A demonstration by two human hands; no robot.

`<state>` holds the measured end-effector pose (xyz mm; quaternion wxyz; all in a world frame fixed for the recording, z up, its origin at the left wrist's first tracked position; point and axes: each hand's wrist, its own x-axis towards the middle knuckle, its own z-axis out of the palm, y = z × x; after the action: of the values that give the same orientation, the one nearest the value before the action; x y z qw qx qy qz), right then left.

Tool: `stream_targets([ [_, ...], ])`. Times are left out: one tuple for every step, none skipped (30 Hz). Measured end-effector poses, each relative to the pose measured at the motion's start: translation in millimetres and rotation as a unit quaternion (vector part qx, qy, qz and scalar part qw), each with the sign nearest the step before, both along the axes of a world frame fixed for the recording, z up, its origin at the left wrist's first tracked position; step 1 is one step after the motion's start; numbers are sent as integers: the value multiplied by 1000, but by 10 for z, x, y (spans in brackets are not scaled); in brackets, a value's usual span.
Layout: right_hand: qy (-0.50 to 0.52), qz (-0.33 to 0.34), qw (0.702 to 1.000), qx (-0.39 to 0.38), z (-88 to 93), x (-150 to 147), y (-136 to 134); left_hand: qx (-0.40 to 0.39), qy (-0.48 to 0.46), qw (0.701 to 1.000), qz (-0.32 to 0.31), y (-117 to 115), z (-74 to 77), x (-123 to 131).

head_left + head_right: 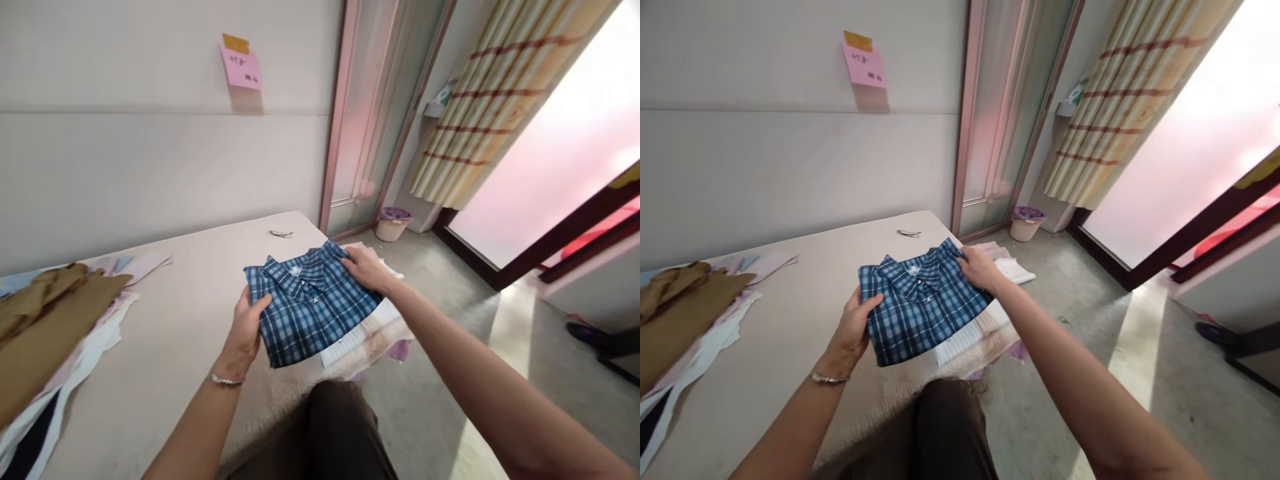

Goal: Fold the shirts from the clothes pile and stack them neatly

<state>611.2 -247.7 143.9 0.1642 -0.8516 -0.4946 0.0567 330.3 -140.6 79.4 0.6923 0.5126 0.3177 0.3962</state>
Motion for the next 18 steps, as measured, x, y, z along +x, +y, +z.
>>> stream_targets([
  [-11,-6,1000,0,7,210,-109,30,-1,1000,-7,-65,-52,211],
  [-23,-14,1000,-3,-27,403,-206,54,5,998,-11,-127,-138,404],
  [-32,-24,999,-10,-102,574,-290,71,17,997,-17,-186,-252,577],
  [-38,-35,998,-21,-215,717,-361,78,35,996,-23,-239,-389,726],
  [-40,-48,997,-34,-360,831,-418,76,60,995,-26,-286,-539,849],
  [-37,-60,996,-49,-528,916,-463,70,89,993,-28,-327,-691,945],
  [-29,-72,995,-63,-707,972,-497,69,120,990,-27,-359,-836,1014],
  [-22,-81,994,-76,-886,1006,-521,77,149,986,-22,-382,-964,1058],
  [-15,-90,992,-87,-1051,1023,-538,96,174,980,-15,-396,-1069,1081],
  [-10,-97,991,-94,-1193,1030,-548,121,197,973,-8,-402,-1148,1088],
  [-6,-104,990,-99,-1306,1033,-554,147,217,965,-1,-400,-1199,1085],
  [-3,-111,989,-101,-1388,1037,-557,170,235,957,3,-393,-1227,1078],
  [-1,-117,988,-102,-1439,1044,-558,188,251,949,5,-382,-1235,1071],
  [0,-122,987,-102,-1464,1054,-557,202,266,943,6,-370,-1230,1068],
  [0,-126,987,-102,-1469,1066,-557,214,277,937,9,-360,-1218,1070],
  [0,-130,986,-102,-1462,1077,-556,225,287,931,13,-351,-1204,1079],
  [-1,-133,986,-102,-1449,1084,-556,237,296,925,17,-346,-1192,1092],
  [-2,-136,985,-103,-1435,1085,-556,247,307,919,23,-345,-1183,1106],
])
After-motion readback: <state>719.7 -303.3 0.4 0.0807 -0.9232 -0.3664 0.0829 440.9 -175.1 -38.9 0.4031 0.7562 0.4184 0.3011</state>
